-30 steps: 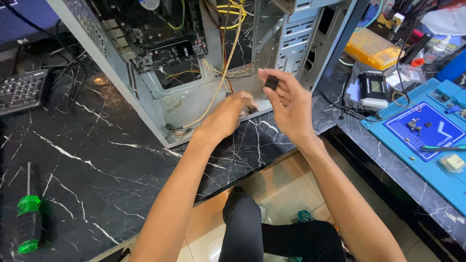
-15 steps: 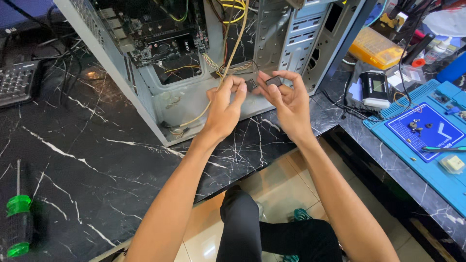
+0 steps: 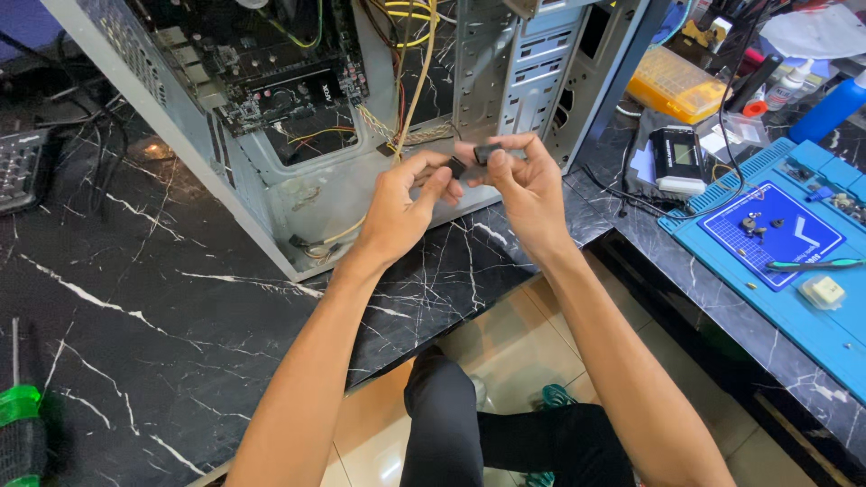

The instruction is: The person repairs a beige cable inside an open desktop computer case by stripping the outer jacket, twisting the inner wires, and securing the connection with black electrical tape. The person then connects a blue VGA cable to the back of the computer.

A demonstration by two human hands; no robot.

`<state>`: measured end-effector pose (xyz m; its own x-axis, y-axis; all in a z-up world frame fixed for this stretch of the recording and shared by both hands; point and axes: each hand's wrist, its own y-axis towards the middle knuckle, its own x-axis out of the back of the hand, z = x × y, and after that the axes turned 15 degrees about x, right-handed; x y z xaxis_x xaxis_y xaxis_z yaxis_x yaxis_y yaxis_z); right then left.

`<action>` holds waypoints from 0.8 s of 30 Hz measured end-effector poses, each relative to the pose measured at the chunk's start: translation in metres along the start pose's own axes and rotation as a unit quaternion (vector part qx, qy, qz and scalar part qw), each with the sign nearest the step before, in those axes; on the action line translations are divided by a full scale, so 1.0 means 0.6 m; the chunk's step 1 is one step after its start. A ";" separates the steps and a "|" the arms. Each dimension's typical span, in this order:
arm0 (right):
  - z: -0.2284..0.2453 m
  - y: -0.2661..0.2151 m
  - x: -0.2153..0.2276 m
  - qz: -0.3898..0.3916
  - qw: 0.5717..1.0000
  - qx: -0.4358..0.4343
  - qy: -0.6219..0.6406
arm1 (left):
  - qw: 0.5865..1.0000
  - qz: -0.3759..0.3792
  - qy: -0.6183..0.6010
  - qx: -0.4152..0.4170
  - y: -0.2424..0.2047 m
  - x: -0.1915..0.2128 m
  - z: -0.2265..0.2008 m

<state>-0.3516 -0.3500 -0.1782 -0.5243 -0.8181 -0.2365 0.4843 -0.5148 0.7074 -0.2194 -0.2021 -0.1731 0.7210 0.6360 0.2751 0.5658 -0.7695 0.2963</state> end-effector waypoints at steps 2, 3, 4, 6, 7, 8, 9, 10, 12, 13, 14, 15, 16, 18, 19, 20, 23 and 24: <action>-0.014 0.003 0.006 -0.005 1.000 0.008 -0.014 | 1.000 -0.014 -0.020 0.009 0.005 -0.007 -0.010; -0.021 0.004 0.010 -0.006 1.000 0.013 -0.028 | 0.998 -0.030 -0.042 0.021 0.005 -0.012 -0.014; -0.024 0.004 0.011 -0.006 1.000 0.013 -0.028 | 0.998 -0.030 -0.042 0.021 0.015 -0.014 0.001; -0.031 0.009 0.010 -0.018 0.998 0.021 -0.063 | 0.994 -0.038 -0.090 0.039 0.037 -0.015 0.032; -0.031 0.010 0.007 -0.018 0.998 0.022 -0.063 | 0.994 -0.038 -0.090 0.038 0.032 -0.012 0.011; -0.030 0.010 0.005 -0.015 0.998 0.025 -0.059 | 0.996 -0.039 -0.067 0.035 0.026 -0.008 -0.011; -0.029 0.009 0.001 -0.012 0.998 0.027 -0.055 | 0.998 -0.041 -0.045 0.035 0.018 -0.005 -0.031; -0.029 0.009 -0.002 -0.010 0.998 0.025 -0.055 | 0.997 -0.042 -0.045 0.036 0.017 0.000 -0.015; -0.027 0.012 -0.008 -0.002 0.998 0.030 -0.046 | 0.996 -0.012 -0.031 0.077 0.017 0.011 0.018; -0.027 0.010 -0.009 0.000 0.999 0.030 -0.046 | 0.996 -0.014 -0.032 0.078 0.023 0.014 0.022; -0.026 0.009 -0.010 -0.002 0.999 0.025 -0.043 | 0.996 0.002 -0.041 0.075 0.028 0.018 0.026; -0.026 0.008 -0.011 -0.005 0.999 0.021 -0.040 | 0.996 0.018 -0.050 0.072 0.035 0.021 0.029; -0.032 0.008 -0.008 -0.003 0.999 0.021 -0.039 | 0.996 0.017 -0.050 0.072 0.039 0.023 0.037; -0.043 0.008 -0.001 -0.002 1.000 0.000 -0.023 | 0.992 0.059 -0.083 0.080 0.049 0.025 0.051; -0.042 0.009 -0.002 -0.001 1.000 0.000 -0.023 | 0.992 0.058 -0.084 0.080 0.046 0.028 0.048; -0.041 0.009 -0.004 -0.010 1.000 -0.015 -0.009 | 0.992 0.069 -0.078 0.077 0.044 0.032 0.045; -0.040 0.007 -0.007 -0.033 0.998 -0.048 0.029 | 0.990 0.085 -0.070 0.083 0.025 0.041 0.015; -0.040 0.006 -0.008 -0.046 0.995 -0.067 0.053 | 0.989 0.090 -0.069 0.090 0.017 0.044 0.002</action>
<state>-0.3307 -0.3538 -0.1905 -0.4983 -0.7840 -0.3702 0.5297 -0.6133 0.5859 -0.1942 -0.1930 -0.1640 0.8579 0.4824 0.1767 0.4757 -0.8758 0.0817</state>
